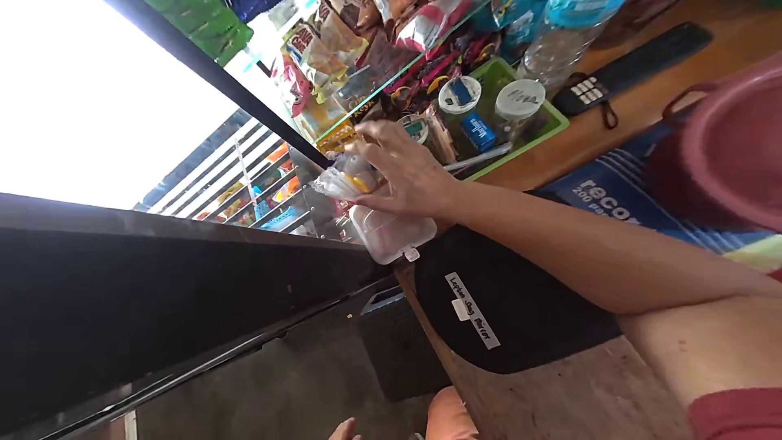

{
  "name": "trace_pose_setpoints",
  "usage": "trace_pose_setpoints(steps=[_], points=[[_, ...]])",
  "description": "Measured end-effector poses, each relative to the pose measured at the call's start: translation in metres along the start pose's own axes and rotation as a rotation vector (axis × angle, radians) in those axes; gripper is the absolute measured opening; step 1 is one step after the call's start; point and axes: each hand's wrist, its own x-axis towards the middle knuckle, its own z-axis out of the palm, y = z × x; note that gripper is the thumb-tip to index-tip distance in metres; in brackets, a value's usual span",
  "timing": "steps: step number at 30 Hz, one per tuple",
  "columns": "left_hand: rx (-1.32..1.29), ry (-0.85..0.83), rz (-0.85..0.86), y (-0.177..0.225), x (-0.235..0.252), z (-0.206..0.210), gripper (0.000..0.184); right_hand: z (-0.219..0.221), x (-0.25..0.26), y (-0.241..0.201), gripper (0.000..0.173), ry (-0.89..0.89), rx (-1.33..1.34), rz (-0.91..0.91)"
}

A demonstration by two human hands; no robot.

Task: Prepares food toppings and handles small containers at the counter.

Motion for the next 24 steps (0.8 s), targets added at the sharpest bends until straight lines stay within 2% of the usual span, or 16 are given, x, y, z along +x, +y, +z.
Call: trace_pose_setpoints(steps=[3,5,7,9,12,16,24], points=[[-0.018,0.005,-0.001,-0.002,0.001,0.002,0.046,0.011,0.025,-0.007,0.075,-0.036,-0.099,-0.002],[-0.029,0.023,0.011,-0.008,0.002,0.004,0.045,0.021,0.037,-0.012,0.073,-0.157,-0.138,0.018],[-0.033,0.037,0.017,-0.008,0.001,0.004,0.045,0.028,0.042,-0.011,0.049,-0.238,-0.117,0.05],[-0.036,0.035,0.003,-0.004,-0.002,0.0,0.045,0.027,0.042,-0.001,0.037,-0.217,0.002,0.086],[-0.068,0.02,-0.016,-0.007,0.0,0.004,0.045,0.01,0.034,0.013,0.034,-0.132,0.243,0.128],[-0.078,0.006,-0.023,-0.017,0.008,0.012,0.045,-0.005,0.018,0.025,0.03,-0.1,0.385,0.209],[-0.118,0.042,-0.005,-0.019,0.006,0.016,0.045,-0.003,-0.004,0.039,0.022,-0.02,0.557,0.082]])
